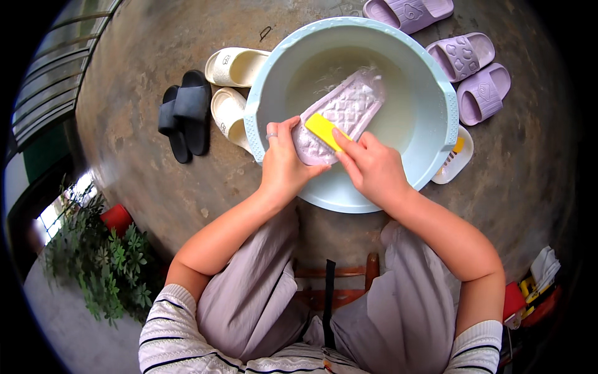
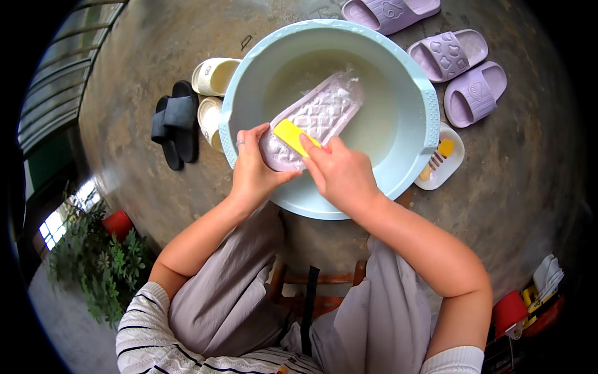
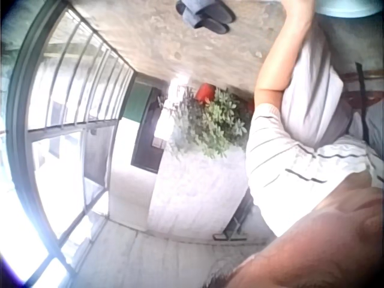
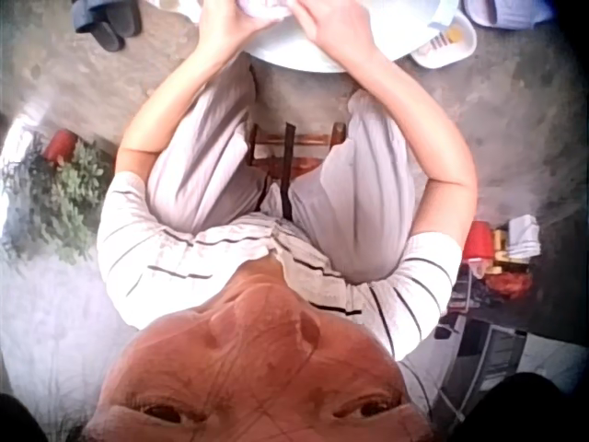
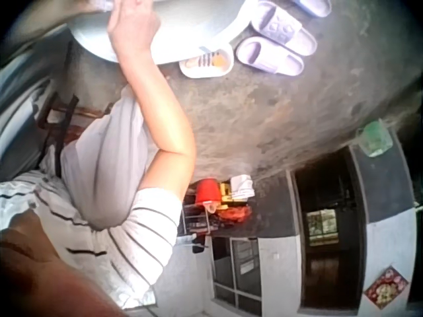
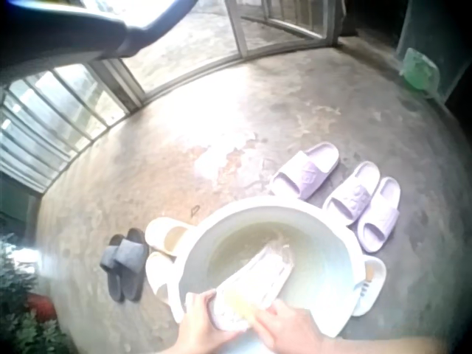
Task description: The person scrubs multiple pairs of slippers using a yellow brush and water in a basin. They clean the soles and tops of purple and white slippers one by one, dipping them into the water and scrubbing thoroughly.
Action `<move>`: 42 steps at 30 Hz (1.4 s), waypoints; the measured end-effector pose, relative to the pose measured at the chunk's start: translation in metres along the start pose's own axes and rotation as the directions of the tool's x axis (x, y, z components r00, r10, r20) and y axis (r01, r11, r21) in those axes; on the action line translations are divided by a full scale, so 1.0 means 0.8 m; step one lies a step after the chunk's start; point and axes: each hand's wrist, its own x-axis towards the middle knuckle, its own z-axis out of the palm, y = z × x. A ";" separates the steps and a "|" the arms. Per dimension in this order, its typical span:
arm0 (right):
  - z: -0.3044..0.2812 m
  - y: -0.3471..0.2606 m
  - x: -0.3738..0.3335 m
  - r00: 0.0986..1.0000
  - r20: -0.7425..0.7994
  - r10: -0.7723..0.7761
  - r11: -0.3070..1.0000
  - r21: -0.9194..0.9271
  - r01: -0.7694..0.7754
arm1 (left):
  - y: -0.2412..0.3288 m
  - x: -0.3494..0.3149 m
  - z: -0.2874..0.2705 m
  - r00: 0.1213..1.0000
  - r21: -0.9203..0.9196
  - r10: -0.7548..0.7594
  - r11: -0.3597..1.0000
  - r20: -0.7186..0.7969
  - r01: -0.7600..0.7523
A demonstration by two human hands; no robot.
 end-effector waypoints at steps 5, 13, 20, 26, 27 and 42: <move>0.000 0.079 0.031 0.975 -0.163 0.154 0.964 -0.193 -0.185 | 0.015 -0.002 0.002 0.999 -0.035 -0.011 0.999 0.032 0.012; 0.022 0.047 0.016 0.977 -0.189 0.101 0.994 0.052 -0.093 | 0.010 0.002 -0.005 0.997 -0.021 0.079 0.997 -0.002 -0.079; 0.039 0.051 0.031 0.960 -0.245 0.138 0.984 0.145 -0.105 | -0.001 0.010 -0.001 0.998 -0.066 0.055 0.996 -0.027 -0.057; 0.040 0.040 0.020 0.975 -0.219 0.050 0.991 0.128 -0.022 | -0.003 0.008 0.002 1.000 -0.099 -0.004 0.995 0.000 0.004; 0.034 0.058 0.024 0.971 -0.224 0.083 0.994 0.085 -0.066 | 0.002 0.007 0.004 1.000 -0.130 -0.002 0.992 0.004 0.003; 0.039 0.044 0.001 0.962 -0.129 0.240 0.935 0.296 -0.194 | 0.001 0.032 0.002 0.946 -0.068 -0.047 0.995 0.322 0.072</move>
